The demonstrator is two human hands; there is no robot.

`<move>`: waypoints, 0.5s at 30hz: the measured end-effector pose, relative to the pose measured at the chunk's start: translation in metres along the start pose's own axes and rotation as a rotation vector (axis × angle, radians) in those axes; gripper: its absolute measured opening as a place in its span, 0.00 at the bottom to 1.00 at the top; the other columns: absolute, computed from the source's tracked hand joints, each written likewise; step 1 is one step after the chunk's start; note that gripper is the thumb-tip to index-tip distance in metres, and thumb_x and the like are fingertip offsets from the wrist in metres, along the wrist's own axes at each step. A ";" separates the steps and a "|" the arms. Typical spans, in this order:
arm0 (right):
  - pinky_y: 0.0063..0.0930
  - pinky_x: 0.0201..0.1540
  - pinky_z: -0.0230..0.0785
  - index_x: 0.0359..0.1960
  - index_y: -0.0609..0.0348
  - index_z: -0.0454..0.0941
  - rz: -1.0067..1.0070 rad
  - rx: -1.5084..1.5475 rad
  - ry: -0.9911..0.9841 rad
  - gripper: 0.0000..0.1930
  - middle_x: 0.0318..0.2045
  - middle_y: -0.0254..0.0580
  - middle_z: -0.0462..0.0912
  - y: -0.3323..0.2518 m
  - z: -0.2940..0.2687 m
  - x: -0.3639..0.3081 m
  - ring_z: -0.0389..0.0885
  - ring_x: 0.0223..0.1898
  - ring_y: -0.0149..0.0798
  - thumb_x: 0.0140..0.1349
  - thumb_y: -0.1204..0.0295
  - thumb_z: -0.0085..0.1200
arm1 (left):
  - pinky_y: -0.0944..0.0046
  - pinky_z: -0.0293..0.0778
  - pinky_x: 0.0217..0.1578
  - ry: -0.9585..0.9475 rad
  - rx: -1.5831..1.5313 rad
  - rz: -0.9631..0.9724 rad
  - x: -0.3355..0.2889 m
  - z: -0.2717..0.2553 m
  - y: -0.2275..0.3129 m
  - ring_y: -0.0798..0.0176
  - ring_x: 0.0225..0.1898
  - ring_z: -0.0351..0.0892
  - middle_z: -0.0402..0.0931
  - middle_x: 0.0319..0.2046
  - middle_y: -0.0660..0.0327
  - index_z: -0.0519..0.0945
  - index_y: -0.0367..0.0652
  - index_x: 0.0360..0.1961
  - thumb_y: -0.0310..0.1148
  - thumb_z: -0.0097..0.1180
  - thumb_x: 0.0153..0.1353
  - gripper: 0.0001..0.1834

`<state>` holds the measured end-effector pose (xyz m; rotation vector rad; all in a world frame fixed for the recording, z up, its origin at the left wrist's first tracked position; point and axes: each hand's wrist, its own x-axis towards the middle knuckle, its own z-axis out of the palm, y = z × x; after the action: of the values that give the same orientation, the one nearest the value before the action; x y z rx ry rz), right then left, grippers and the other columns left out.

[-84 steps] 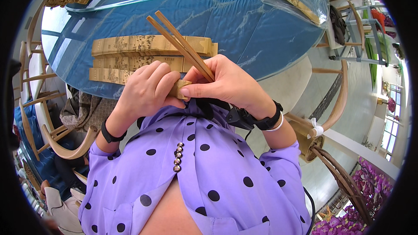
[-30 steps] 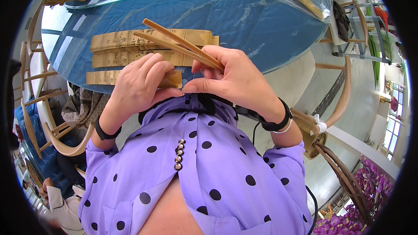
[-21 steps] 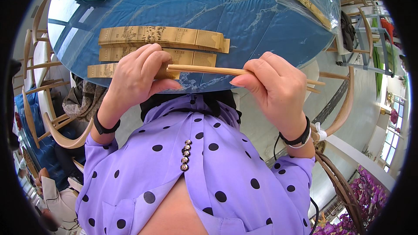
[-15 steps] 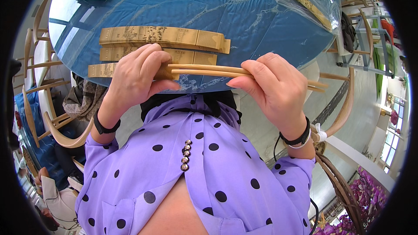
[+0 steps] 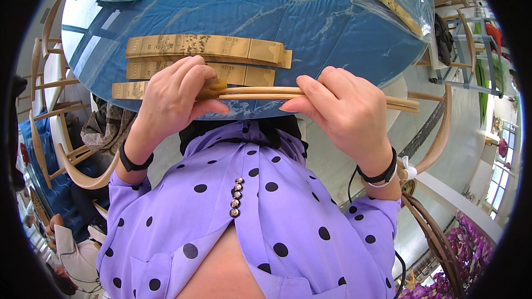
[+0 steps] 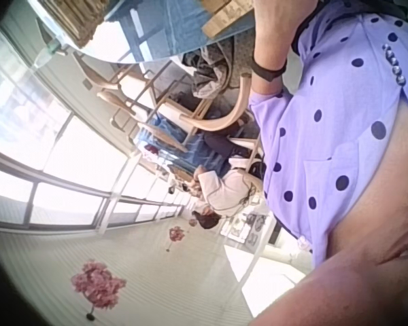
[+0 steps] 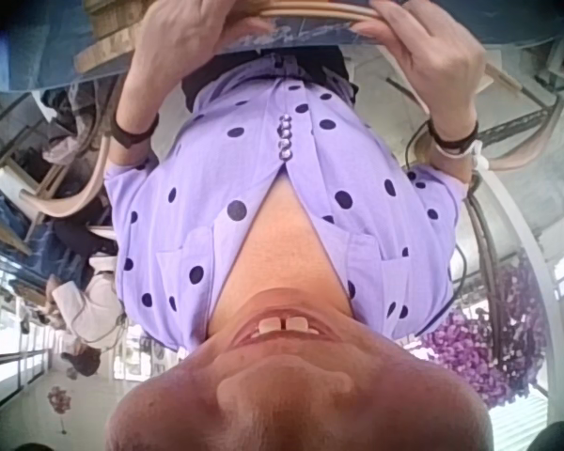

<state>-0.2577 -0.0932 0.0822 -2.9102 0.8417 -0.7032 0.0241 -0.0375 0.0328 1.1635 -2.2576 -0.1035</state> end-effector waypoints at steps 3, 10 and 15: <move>0.28 0.20 0.61 0.33 0.58 0.83 -0.027 -0.005 0.053 0.19 0.21 0.32 0.70 0.002 0.001 0.001 0.72 0.20 0.34 0.52 0.55 0.69 | 0.61 0.74 0.30 -0.028 -0.042 0.016 0.003 -0.001 0.003 0.55 0.31 0.76 0.69 0.30 0.58 0.69 0.41 0.34 0.53 0.66 0.55 0.27; 0.26 0.20 0.61 0.34 0.57 0.83 -0.076 -0.049 0.077 0.20 0.21 0.32 0.70 0.005 0.000 0.002 0.71 0.21 0.34 0.50 0.54 0.70 | 0.59 0.74 0.31 -0.026 -0.116 -0.013 0.002 -0.004 0.001 0.53 0.31 0.76 0.70 0.29 0.57 0.70 0.40 0.33 0.55 0.68 0.51 0.30; 0.26 0.19 0.61 0.34 0.58 0.83 -0.096 -0.114 0.062 0.21 0.21 0.32 0.70 0.006 -0.001 -0.001 0.71 0.20 0.34 0.51 0.53 0.70 | 0.59 0.74 0.31 -0.061 -0.137 -0.021 0.003 -0.005 0.003 0.53 0.31 0.77 0.71 0.29 0.58 0.70 0.40 0.33 0.55 0.68 0.52 0.29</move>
<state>-0.2616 -0.0975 0.0823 -3.0633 0.7769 -0.7822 0.0232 -0.0370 0.0392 1.1251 -2.2525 -0.3010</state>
